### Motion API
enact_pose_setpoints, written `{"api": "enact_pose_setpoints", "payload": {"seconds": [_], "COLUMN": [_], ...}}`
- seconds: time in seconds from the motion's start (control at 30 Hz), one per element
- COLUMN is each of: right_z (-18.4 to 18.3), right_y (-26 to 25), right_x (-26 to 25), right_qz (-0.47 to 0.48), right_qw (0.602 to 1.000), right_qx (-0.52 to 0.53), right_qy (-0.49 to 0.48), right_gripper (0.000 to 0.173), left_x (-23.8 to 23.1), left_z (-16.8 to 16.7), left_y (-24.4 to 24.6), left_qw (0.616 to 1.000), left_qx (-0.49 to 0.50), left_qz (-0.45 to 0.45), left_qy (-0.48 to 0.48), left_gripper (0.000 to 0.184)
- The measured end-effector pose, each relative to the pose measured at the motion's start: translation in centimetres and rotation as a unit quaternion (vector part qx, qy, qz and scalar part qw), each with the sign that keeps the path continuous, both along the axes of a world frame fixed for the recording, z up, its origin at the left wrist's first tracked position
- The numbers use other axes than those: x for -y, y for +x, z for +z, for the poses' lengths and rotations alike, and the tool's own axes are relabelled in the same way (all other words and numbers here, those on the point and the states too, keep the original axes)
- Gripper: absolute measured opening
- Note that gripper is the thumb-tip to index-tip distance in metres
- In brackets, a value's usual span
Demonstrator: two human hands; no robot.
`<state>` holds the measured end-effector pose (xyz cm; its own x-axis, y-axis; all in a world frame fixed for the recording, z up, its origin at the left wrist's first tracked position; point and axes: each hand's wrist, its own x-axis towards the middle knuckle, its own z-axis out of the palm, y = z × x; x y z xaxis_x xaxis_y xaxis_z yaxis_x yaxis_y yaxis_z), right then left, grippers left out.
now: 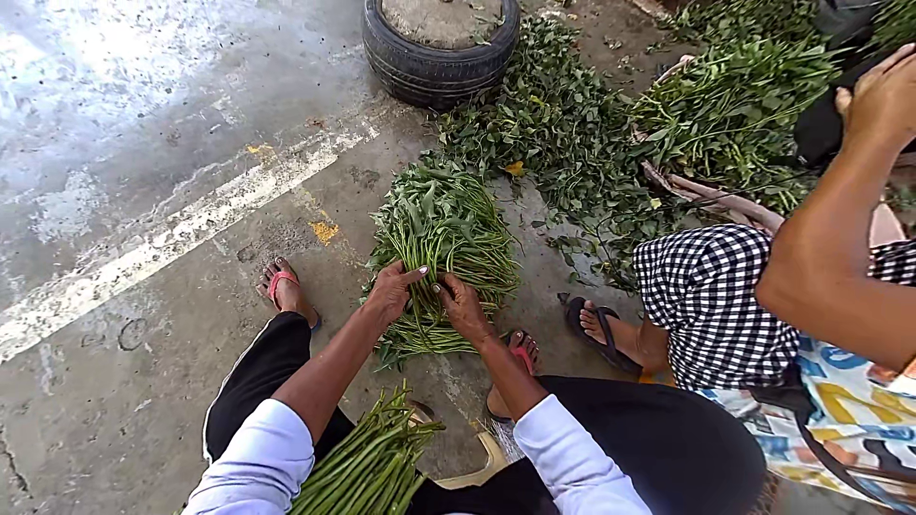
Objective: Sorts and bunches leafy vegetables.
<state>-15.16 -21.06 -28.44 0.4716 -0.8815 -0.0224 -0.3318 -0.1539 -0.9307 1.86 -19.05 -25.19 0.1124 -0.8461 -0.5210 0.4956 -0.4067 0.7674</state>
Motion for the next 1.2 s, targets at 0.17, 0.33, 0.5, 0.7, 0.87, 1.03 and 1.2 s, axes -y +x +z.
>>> {"api": "enact_pose_setpoints", "payload": {"seconds": [0.17,0.33,0.5,0.7,0.87,1.03,1.2], "right_z": [0.7,1.1,0.5,0.5,0.5,0.4,-2.5], "right_y": [0.0,-0.1,-0.4,-0.4,0.8,0.6,-0.9], "right_x": [-0.1,0.0,0.3,0.5,-0.7,-0.3,4.0], "right_qz": [0.009,0.003,-0.047,-0.097,-0.001,0.046,-0.067], "right_qw": [1.0,0.999,0.996,0.99,0.994,0.994,0.984], "right_qx": [-0.022,-0.029,-0.01,-0.021,-0.104,-0.095,-0.161], "right_qy": [0.005,0.031,0.072,0.103,0.028,-0.004,0.016], "right_gripper": [0.024,0.027,0.027,0.028,0.029,0.03,0.029], "left_x": [0.1,0.0,0.3,0.1,-0.3,-0.4,0.0], "left_z": [0.1,0.6,0.4,-0.5,-0.3,-0.3,0.0], "left_y": [0.1,-0.1,0.4,-0.1,-0.8,-0.6,0.3], "left_qw": [1.0,0.999,0.997,0.994,0.996,0.995,0.996], "left_qx": [0.01,0.007,0.038,0.045,0.063,0.072,0.049], "left_qz": [-0.015,-0.032,0.046,0.051,-0.025,0.029,0.052], "left_qy": [0.008,-0.015,0.04,0.083,0.053,0.064,0.052], "left_gripper": [0.025,0.028,0.026,0.023,0.036,0.045,0.033]}}
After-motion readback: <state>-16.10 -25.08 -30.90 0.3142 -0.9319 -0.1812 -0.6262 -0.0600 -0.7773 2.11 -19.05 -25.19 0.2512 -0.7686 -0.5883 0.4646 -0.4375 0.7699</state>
